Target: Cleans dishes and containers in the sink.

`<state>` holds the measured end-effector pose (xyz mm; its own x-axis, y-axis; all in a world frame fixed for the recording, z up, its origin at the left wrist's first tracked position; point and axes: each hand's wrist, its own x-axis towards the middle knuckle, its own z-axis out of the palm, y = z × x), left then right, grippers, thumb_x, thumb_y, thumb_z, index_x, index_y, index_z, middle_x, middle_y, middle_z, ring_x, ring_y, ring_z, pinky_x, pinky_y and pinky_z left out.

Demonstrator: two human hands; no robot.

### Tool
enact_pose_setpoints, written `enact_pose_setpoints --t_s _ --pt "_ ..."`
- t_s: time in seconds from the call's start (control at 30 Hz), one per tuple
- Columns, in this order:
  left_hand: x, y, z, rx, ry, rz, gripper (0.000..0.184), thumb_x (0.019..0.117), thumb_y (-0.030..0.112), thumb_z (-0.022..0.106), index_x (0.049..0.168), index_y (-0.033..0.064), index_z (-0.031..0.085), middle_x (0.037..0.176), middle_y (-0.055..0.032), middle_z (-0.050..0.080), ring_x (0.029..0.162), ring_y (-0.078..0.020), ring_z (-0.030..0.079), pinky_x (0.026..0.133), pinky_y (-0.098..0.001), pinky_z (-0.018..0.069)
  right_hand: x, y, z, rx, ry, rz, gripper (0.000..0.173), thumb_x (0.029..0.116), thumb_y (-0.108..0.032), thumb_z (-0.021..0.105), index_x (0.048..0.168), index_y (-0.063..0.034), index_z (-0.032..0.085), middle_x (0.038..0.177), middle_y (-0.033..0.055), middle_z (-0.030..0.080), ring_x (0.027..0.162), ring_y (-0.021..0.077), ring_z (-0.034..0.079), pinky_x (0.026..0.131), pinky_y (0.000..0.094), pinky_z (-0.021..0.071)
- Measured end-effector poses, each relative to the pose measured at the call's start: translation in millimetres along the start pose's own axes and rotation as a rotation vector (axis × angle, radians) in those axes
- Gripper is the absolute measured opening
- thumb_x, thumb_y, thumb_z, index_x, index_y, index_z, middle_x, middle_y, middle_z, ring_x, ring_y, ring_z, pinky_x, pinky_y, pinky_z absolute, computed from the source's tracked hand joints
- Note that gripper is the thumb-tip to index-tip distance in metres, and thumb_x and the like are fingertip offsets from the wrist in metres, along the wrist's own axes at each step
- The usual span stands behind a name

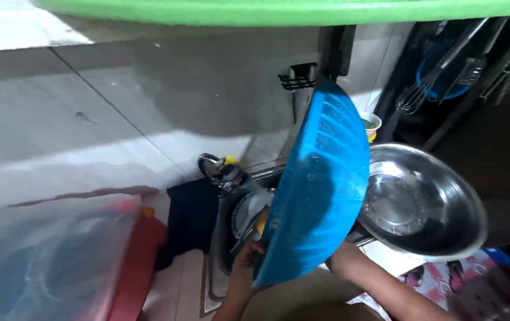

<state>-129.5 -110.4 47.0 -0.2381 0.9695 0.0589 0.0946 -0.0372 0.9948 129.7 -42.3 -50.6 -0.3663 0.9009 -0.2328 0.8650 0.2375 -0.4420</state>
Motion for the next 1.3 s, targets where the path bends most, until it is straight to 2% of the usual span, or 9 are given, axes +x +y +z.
enact_pose_setpoints --t_s 0.07,0.17,0.37,0.47,0.6,0.73,0.9,1.1,1.3 --pt "10.4 16.6 13.1 -0.078 -0.021 0.049 0.027 0.0786 -0.012 0.062 0.094 0.0095 0.061 0.082 0.0109 0.066 0.077 0.0041 0.064 0.072 -0.0161 0.0564 -31.0 -1.1 -36.9 -0.033 -0.147 -0.064 0.047 0.0993 -0.047 0.057 0.131 -0.0137 0.066 0.136 0.0194 0.063 0.124 0.0413 0.061 0.100 0.0660 0.0502" --pt "43.0 -3.8 23.6 -0.106 -0.121 0.216 0.025 0.0766 -0.002 0.076 0.094 0.0154 0.069 0.089 0.0083 0.072 0.083 -0.0021 0.069 0.077 -0.0215 0.0596 -77.6 35.3 -99.8 0.017 -0.119 -0.103 0.026 0.0987 -0.037 0.059 0.120 -0.0279 0.071 0.105 0.0063 0.074 0.097 0.0301 0.072 0.082 0.0638 0.0573" --pt "77.5 1.2 84.1 -0.091 -0.293 0.427 0.040 0.0640 0.005 0.085 0.097 0.0197 0.068 0.088 0.0089 0.072 0.082 -0.0015 0.068 0.073 -0.0197 0.0587 -142.3 174.3 -177.1 0.533 0.592 0.348 0.024 0.1050 -0.023 0.048 0.122 -0.0227 0.065 0.090 0.0032 0.071 0.065 0.0188 0.067 0.056 0.0423 0.0598" --pt "80.6 4.1 124.0 -0.056 -0.386 0.414 0.042 0.0648 0.005 0.089 0.099 0.0164 0.068 0.096 0.0053 0.072 0.091 -0.0058 0.068 0.081 -0.0239 0.0587 -154.4 239.5 -184.2 0.822 0.977 0.399 0.029 0.1085 -0.032 0.045 0.123 -0.0144 0.063 0.092 0.0051 0.070 0.069 0.0175 0.067 0.060 0.0413 0.0594" --pt "87.5 -14.4 172.5 0.210 -0.439 0.481 0.040 0.0666 0.019 0.095 0.099 0.0180 0.071 0.116 0.0009 0.071 0.110 -0.0117 0.067 0.095 -0.0322 0.0591 -160.9 329.4 -174.5 0.837 1.252 0.427 0.043 0.1067 -0.049 0.045 0.121 -0.0170 0.070 0.111 0.0011 0.074 0.101 0.0139 0.070 0.087 0.0432 0.0611" --pt "90.8 -18.1 195.6 0.466 -0.441 0.516 0.044 0.0675 0.038 0.095 0.102 0.0234 0.072 0.137 0.0000 0.064 0.125 -0.0115 0.061 0.103 -0.0349 0.0561 -143.3 362.3 -173.4 0.752 1.206 0.657 0.063 0.0987 -0.072 0.042 0.118 -0.0200 0.072 0.109 0.0018 0.075 0.099 0.0171 0.072 0.086 0.0480 0.0621" --pt "95.5 -12.9 189.6 0.612 -0.617 0.427 0.043 0.0738 0.044 0.086 0.112 0.0316 0.070 0.167 -0.0080 0.028 0.146 -0.0185 0.042 0.108 -0.0383 0.0509 -128.3 321.3 -215.0 0.883 1.081 0.689 0.050 0.1039 -0.056 0.048 0.116 -0.0132 0.072 0.100 0.0058 0.074 0.090 0.0219 0.072 0.080 0.0470 0.0607" --pt "97.4 -21.3 189.7 0.353 -0.572 0.504 0.035 0.0813 0.044 0.082 0.110 0.0248 0.075 0.160 -0.0127 0.041 0.143 -0.0202 0.047 0.111 -0.0364 0.0490 -97.7 277.7 -256.1 0.654 0.878 0.780 0.051 0.0947 -0.057 0.066 0.117 -0.0125 0.074 0.106 0.0168 0.073 0.098 0.0349 0.070 0.089 0.0614 0.0542" --pt "99.9 -22.1 186.8 0.251 -0.589 0.498 0.032 0.0811 0.033 0.085 0.109 0.0205 0.077 0.157 -0.0112 0.047 0.143 -0.0217 0.047 0.113 -0.0372 0.0487 -75.6 305.6 -257.4 0.421 0.798 0.831 0.042 0.0947 -0.052 0.065 0.107 -0.0138 0.077 0.101 0.0180 0.074 0.095 0.0396 0.070 0.085 0.0692 0.0528"
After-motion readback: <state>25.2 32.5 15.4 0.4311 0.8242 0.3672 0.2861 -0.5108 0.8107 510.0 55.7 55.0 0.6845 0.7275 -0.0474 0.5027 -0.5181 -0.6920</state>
